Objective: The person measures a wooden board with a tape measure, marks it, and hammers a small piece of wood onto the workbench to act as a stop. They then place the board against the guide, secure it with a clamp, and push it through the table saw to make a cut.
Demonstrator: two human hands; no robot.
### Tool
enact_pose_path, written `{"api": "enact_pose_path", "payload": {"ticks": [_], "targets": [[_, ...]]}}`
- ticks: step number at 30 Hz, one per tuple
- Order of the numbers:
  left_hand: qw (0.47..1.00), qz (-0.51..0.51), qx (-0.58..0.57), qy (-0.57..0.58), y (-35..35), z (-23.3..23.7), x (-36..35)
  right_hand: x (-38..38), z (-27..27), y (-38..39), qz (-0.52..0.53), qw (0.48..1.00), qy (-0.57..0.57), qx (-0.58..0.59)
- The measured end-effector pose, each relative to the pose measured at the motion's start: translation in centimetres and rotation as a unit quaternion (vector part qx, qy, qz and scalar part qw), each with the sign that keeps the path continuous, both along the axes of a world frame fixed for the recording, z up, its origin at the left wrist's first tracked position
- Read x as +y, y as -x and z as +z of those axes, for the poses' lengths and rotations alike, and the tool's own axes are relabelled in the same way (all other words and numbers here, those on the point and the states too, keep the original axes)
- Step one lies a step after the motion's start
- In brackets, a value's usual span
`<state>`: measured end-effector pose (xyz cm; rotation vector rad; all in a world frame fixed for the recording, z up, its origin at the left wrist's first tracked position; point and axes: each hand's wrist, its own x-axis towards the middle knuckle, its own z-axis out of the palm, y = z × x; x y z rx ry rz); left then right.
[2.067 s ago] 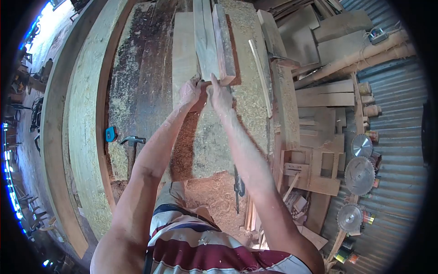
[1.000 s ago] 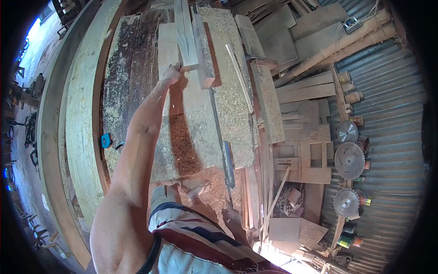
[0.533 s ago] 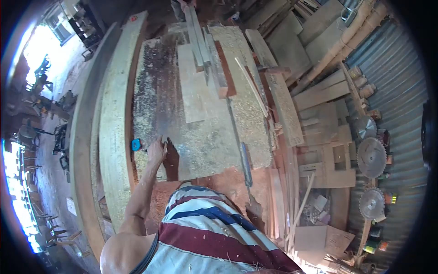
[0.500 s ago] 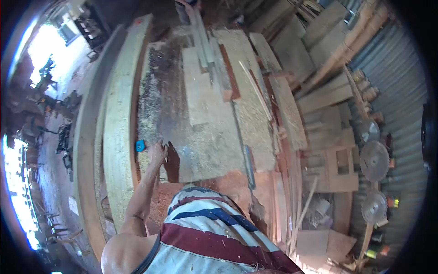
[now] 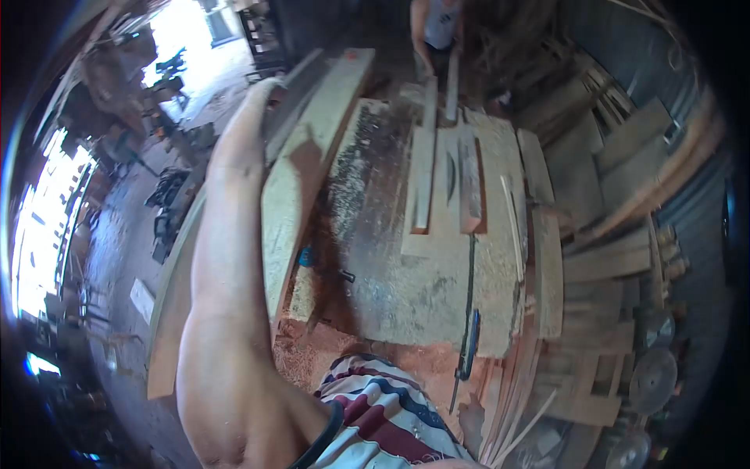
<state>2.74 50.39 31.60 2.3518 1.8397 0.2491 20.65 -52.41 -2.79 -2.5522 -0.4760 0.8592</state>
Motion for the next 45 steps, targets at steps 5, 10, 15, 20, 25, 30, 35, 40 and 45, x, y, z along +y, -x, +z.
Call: {"api": "enact_pose_path", "payload": {"ticks": [5, 10, 15, 20, 25, 30, 35, 40, 45], "targets": [[1.000, 0.009, 0.000, 0.014, 0.2, -4.0, -0.8, 0.5, 4.9, 2.7, 0.028, 0.997, 0.051, -0.057], [0.996, -0.089, -0.016, 0.009, -7.8, -10.8, -10.6, 6.0, 7.3, 3.6, -0.015, 0.997, -0.031, -0.063], [0.971, -0.183, -0.034, 0.152, -18.8, -21.6, -30.4, 16.8, 7.6, 2.7, -0.002, 0.987, -0.136, -0.089], [0.984, -0.163, -0.013, 0.068, -17.5, -24.1, -28.7, 32.7, 12.4, 0.4, 0.101, 0.971, -0.208, -0.062], [0.991, -0.077, 0.086, -0.071, -4.3, -9.8, 0.9, 41.7, 9.5, -2.2, 0.228, 0.966, -0.026, -0.121], [0.995, 0.096, 0.024, 0.003, 8.6, 1.5, 11.6, 46.9, 6.3, -3.7, 0.239, 0.949, -0.008, -0.207], [0.954, 0.151, -0.128, 0.224, 15.0, 4.4, 12.2, 49.7, 5.8, -5.7, 0.229, 0.971, -0.012, -0.067], [0.949, 0.159, -0.124, 0.243, 16.3, 4.5, 12.1, 51.5, 3.7, -4.9, 0.176, 0.977, 0.039, -0.117], [0.961, 0.148, -0.106, 0.208, 17.1, 4.8, 11.7, 51.1, 4.3, -4.5, 0.184, 0.972, 0.031, -0.142]]}}
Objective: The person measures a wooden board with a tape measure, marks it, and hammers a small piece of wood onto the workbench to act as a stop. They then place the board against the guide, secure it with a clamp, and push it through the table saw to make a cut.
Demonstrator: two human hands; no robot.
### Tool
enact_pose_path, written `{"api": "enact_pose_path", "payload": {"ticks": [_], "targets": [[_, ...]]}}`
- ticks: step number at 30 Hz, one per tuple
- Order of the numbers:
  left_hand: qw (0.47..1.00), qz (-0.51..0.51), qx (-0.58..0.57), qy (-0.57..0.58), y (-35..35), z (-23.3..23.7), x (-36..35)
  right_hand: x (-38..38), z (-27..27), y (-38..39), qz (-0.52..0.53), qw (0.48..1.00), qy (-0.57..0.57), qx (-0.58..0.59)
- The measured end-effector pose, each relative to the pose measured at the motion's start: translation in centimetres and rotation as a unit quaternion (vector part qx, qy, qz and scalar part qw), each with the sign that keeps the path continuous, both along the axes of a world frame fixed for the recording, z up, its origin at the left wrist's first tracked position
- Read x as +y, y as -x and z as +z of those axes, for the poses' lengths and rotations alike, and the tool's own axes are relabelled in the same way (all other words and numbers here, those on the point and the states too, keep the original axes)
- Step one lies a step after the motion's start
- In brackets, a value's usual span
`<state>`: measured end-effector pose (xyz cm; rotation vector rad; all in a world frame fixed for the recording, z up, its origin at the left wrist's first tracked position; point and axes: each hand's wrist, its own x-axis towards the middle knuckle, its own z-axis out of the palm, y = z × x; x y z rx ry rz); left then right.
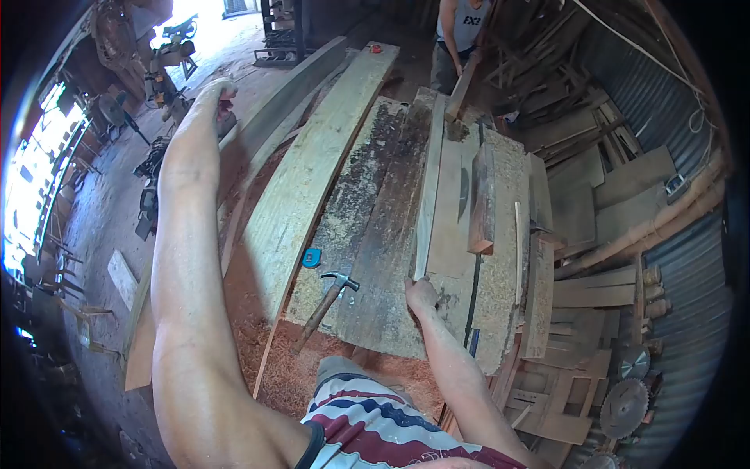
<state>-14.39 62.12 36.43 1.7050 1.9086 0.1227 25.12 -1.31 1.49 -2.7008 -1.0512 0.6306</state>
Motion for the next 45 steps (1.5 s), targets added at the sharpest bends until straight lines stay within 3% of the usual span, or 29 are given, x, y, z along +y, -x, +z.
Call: {"api": "enact_pose_path", "payload": {"ticks": [7, 8, 16, 22, 25, 26, 28, 30, 31, 33, 34, 35, 37, 39, 40, 43, 45], "targets": [[0.996, -0.024, 0.043, -0.076, 1.4, -1.0, -1.3, -0.8, 5.1, -0.1, 0.007, 0.998, 0.051, 0.040], [0.995, -0.025, 0.049, -0.087, 2.0, -1.6, -1.3, -0.4, 5.4, -1.0, 0.027, 0.992, 0.079, 0.095], [0.994, -0.004, 0.059, -0.090, 1.0, -5.6, -2.2, 0.8, -2.9, -1.9, 0.008, 1.000, -0.008, -0.019], [0.988, -0.009, 0.083, -0.127, -4.4, -7.7, -4.5, -4.2, -3.0, -1.6, 0.037, 0.998, -0.032, -0.041], [0.971, -0.077, 0.070, -0.215, -11.2, -9.3, -8.8, -10.7, -0.9, 0.6, 0.019, 0.999, -0.020, -0.018], [0.955, -0.128, 0.044, -0.263, -13.0, -10.7, -11.0, -13.4, -0.6, 1.4, 0.018, 1.000, -0.013, -0.019], [0.947, -0.241, -0.055, -0.207, -17.4, -14.4, -17.5, -18.6, -0.2, 3.2, 0.021, 1.000, 0.013, -0.008], [0.961, -0.206, -0.184, -0.022, -22.7, -20.2, -29.1, -24.5, 0.7, 5.6, -0.007, 0.997, 0.056, 0.058], [0.929, -0.284, -0.238, 0.015, -23.7, -23.7, -35.5, -28.1, 0.5, 7.3, -0.012, 0.996, 0.050, 0.071], [0.906, -0.341, -0.249, 0.018, -26.0, -34.6, -47.0, -33.8, -0.1, 10.1, -0.015, 0.996, 0.028, 0.087], [0.915, -0.346, -0.155, -0.138, -27.5, -39.1, -53.2, -36.4, 0.0, 11.4, -0.055, 0.991, 0.022, 0.119], [0.951, -0.259, -0.166, -0.008, -29.0, -36.9, -59.3, -39.2, 0.4, 13.2, -0.090, 0.984, 0.017, 0.154], [0.921, -0.232, -0.314, 0.001, -29.6, -37.3, -67.6, -44.2, -0.2, 16.7, -0.126, 0.977, -0.012, 0.170], [0.919, -0.128, -0.372, -0.033, -29.2, -37.4, -73.9, -48.5, -0.8, 20.0, -0.138, 0.980, -0.058, 0.134], [0.911, -0.113, -0.394, -0.050, -28.6, -37.7, -76.2, -50.4, -0.3, 20.9, -0.160, 0.964, -0.041, 0.209], [0.877, -0.135, -0.448, -0.108, -26.4, -39.7, -82.4, -55.4, 0.2, 24.3, -0.150, 0.960, -0.069, 0.226], [0.883, -0.165, -0.429, -0.095, -25.5, -40.8, -86.1, -58.9, -1.2, 26.8, -0.188, 0.948, -0.120, 0.225]]}}
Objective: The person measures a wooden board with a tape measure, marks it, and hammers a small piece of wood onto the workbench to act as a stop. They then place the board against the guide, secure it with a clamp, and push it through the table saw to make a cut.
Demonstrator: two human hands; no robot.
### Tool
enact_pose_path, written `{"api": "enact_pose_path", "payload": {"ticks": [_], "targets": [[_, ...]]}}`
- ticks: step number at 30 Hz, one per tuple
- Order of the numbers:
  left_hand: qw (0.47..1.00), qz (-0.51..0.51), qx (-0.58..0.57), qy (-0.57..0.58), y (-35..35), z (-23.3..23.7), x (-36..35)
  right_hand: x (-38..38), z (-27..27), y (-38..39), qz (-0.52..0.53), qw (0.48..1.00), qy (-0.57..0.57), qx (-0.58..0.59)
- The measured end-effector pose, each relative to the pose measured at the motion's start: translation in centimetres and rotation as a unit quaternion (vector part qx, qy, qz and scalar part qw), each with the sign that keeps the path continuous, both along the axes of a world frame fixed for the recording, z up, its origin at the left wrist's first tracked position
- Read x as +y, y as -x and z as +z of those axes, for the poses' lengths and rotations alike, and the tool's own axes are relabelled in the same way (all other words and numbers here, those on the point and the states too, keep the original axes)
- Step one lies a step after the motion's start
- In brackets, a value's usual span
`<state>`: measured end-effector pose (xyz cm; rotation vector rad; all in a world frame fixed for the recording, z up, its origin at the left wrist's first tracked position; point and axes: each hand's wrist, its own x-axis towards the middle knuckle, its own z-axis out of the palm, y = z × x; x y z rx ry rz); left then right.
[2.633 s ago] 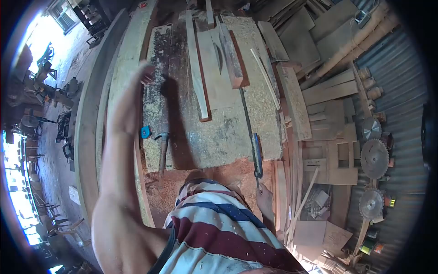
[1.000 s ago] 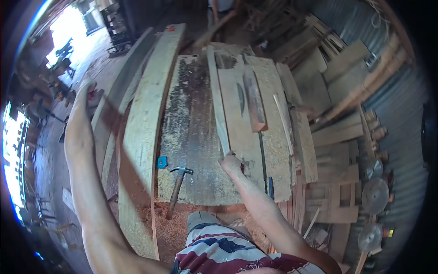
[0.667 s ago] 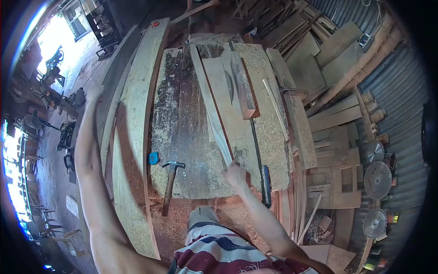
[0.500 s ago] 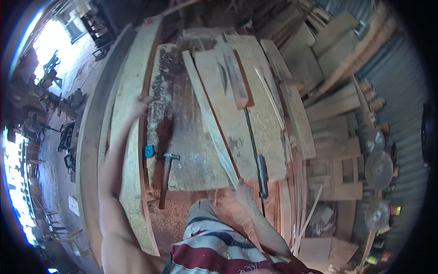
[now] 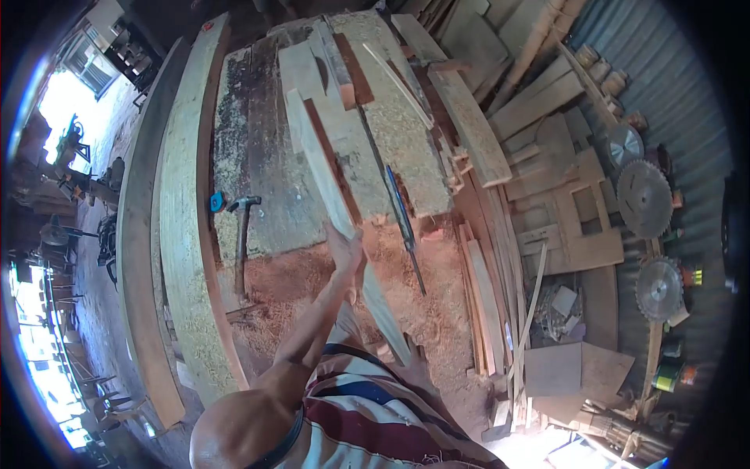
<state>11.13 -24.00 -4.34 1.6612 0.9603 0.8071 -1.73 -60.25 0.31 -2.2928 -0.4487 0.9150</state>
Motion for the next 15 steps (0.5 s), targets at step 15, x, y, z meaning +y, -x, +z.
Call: {"api": "enact_pose_path", "payload": {"ticks": [15], "targets": [[0.984, -0.115, 0.098, -0.097, -7.9, 1.2, 1.5, -1.0, -0.2, -2.6, -0.109, 0.989, -0.099, 0.020]]}}
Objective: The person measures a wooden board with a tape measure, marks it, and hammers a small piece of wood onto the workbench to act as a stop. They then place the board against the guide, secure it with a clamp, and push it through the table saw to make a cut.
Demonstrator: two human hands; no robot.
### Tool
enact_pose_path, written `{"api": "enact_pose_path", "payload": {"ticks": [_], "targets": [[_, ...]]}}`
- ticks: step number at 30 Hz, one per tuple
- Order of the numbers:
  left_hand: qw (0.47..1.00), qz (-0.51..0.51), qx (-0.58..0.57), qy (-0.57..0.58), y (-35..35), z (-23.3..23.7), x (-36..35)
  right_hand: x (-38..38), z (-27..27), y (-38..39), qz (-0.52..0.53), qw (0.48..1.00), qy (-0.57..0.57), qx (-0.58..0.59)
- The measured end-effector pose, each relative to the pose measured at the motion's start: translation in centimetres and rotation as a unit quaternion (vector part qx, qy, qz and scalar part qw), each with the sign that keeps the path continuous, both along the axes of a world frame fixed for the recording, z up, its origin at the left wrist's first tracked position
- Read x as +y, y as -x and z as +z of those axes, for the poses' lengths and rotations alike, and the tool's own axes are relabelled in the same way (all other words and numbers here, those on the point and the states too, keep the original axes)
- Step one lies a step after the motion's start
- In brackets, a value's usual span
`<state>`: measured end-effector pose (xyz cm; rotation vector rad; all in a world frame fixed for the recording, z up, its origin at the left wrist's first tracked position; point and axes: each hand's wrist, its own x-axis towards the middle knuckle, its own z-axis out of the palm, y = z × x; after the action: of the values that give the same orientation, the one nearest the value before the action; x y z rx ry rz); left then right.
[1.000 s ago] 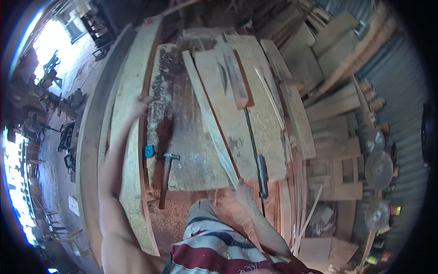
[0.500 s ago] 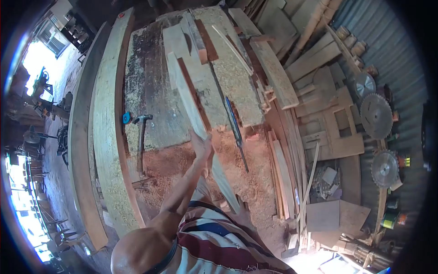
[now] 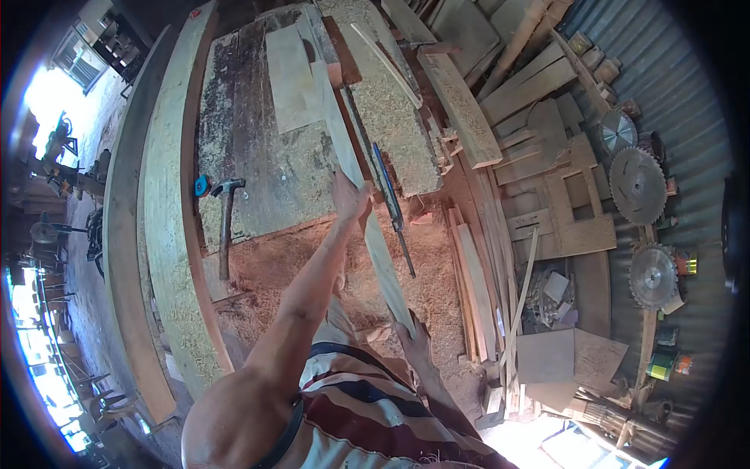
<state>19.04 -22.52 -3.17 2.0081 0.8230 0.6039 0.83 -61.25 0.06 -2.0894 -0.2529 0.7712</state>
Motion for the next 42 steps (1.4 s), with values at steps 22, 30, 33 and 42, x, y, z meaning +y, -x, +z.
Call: {"api": "enact_pose_path", "payload": {"ticks": [22, 30, 33, 42], "targets": [[0.999, 0.014, -0.039, -0.013, -2.9, -3.1, 3.3, 1.8, -1.3, -2.7, 0.010, 0.999, 0.012, 0.051], [0.990, -0.002, -0.142, -0.022, -4.4, -3.1, 5.4, 4.6, -2.1, -4.2, 0.015, 0.996, 0.052, 0.067], [0.994, -0.002, -0.105, -0.005, -5.2, -3.4, 6.6, 5.7, -1.5, -5.1, 0.012, 0.997, 0.047, 0.056], [0.998, 0.021, -0.058, 0.008, -7.8, -5.1, 10.1, 8.5, -1.8, -7.6, 0.022, 0.999, 0.032, 0.030]]}}
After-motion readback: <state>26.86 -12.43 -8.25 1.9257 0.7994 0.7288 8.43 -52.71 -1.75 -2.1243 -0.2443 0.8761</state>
